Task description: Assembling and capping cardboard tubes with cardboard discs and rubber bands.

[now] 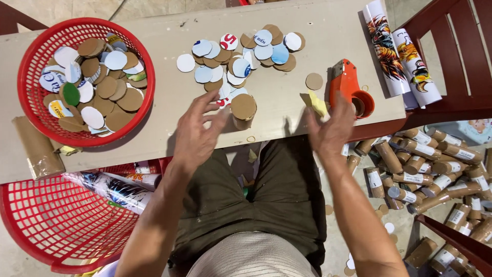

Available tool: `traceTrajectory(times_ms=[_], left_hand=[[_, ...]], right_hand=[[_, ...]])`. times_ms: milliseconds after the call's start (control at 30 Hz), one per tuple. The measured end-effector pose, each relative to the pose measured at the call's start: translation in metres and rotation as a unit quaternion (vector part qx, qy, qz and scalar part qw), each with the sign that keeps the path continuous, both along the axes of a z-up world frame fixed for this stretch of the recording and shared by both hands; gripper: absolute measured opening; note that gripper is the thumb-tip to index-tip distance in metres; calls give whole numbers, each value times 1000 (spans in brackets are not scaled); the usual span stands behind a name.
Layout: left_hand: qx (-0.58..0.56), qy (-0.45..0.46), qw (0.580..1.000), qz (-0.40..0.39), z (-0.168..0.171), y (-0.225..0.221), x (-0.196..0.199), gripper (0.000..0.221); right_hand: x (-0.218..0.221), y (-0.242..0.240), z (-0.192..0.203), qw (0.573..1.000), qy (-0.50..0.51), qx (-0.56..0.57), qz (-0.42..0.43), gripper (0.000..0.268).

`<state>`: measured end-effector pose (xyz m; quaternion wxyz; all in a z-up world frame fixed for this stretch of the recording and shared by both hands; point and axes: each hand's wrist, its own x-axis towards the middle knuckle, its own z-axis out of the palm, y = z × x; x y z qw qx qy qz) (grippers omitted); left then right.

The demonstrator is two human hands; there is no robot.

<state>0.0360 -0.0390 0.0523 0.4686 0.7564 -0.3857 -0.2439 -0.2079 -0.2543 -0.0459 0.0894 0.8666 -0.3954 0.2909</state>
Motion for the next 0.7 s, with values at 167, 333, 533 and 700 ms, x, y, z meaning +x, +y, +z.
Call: traceTrajectory(times_ms=[167,333,533,700], left_hand=[[-28,112,990,79,-31,40,-43,49],[8,151,987,55,-40,85,-80,36],[-12,144,987,-75,-33,74,-84,44],[109,312,939,-100,-34,38,-67,59]], right_hand=[[-17,-40,14,985,56,135,-89,76],[-10,-61,-32,949,79,287,-103,82],[-48,-49,2,955,127,247,-104,52],[-56,43,123,909,-5,417,-5,68]])
